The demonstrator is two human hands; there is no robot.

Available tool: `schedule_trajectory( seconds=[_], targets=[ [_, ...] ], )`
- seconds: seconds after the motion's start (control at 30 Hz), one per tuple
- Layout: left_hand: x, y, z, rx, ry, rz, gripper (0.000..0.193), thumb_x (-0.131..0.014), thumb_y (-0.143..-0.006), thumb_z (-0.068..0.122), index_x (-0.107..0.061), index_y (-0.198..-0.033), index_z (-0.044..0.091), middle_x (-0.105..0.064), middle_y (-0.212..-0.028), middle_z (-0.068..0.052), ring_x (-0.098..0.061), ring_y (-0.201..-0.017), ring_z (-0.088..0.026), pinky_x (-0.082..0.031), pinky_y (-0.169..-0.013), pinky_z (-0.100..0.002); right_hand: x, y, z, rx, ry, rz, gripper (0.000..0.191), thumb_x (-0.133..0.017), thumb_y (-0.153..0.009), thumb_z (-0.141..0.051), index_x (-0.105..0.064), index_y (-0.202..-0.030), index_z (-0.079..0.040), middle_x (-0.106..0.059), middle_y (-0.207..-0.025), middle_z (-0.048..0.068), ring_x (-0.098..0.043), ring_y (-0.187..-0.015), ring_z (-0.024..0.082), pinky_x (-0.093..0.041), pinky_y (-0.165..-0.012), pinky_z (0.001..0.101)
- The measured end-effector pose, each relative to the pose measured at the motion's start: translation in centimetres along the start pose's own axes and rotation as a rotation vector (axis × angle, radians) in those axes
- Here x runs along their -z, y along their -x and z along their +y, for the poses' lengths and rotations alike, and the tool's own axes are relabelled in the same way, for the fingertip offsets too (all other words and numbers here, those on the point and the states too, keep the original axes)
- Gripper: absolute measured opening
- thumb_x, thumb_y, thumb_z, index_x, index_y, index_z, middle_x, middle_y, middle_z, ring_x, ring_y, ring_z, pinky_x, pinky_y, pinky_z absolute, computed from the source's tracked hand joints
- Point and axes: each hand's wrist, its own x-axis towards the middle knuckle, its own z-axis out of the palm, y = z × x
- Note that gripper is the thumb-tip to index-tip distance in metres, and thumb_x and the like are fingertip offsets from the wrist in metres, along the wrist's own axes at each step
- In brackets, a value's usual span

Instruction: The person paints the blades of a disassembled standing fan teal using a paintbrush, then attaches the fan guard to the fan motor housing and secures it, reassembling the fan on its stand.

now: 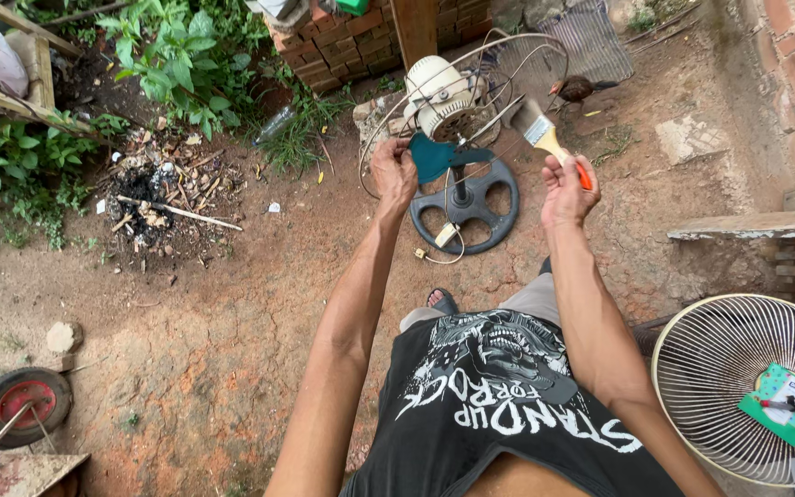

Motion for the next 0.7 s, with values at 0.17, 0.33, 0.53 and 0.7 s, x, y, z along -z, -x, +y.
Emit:
schedule_trajectory(
  seconds=[0.17, 0.33, 0.53, 0.7],
  targets=[
    [-0.2, 0.0, -0.3, -0.009, -0.075, 0.018, 0.017, -0.060, -0.085, -0.001, -0.075, -0.093, 0.003, -0.062, -0.088, -0.011, -0.063, -0.082, -0.024, -0.052, -0.074, -0.040, -0.5, 2.6, 1.9, 0.229, 0.570, -0.462, 0.020, -0.066, -0.102, -0.004, -0.068, -0.122, -0.001, -0.075, -0.113, 0.017, -0.077, -0.095, 0.021, -0.066, -0.081, 0.0320],
    [-0.2, 0.1, -0.8, 0.024, 0.010, 0.006, 0.016, -0.061, -0.085, -0.001, -0.072, -0.095, 0.002, -0.062, -0.087, -0.010, -0.064, -0.079, -0.023, -0.054, -0.075, -0.039, 2.3, 3.7, 1.9, 0.067, 0.619, -0.342, 0.015, -0.067, -0.097, -0.001, -0.068, -0.112, 0.002, -0.075, -0.098, 0.018, -0.075, -0.082, 0.021, -0.063, -0.075, 0.0325],
    [-0.3, 0.3, -1.4, 0.004, -0.021, 0.038, 0.016, -0.062, -0.084, -0.004, -0.074, -0.093, 0.002, -0.062, -0.090, -0.010, -0.065, -0.079, -0.022, -0.055, -0.073, -0.036, 2.5, -1.2, -1.8, -0.285, -0.288, 0.013, 0.020, -0.063, -0.092, -0.011, -0.065, -0.097, 0.008, -0.073, -0.083, 0.019, -0.073, -0.063, 0.022, -0.064, -0.057, 0.0330],
    [-0.6, 0.2, -1.1, 0.023, 0.015, 0.004, 0.016, -0.062, -0.086, -0.001, -0.075, -0.095, 0.002, -0.063, -0.090, -0.010, -0.066, -0.078, -0.021, -0.056, -0.072, -0.035, 1.5, -1.8, -3.5, 0.187, 0.509, -0.189, 0.007, -0.065, -0.095, -0.001, -0.063, -0.100, 0.004, -0.071, -0.087, 0.018, -0.074, -0.068, 0.020, -0.067, -0.062, 0.0312]
  ],
)
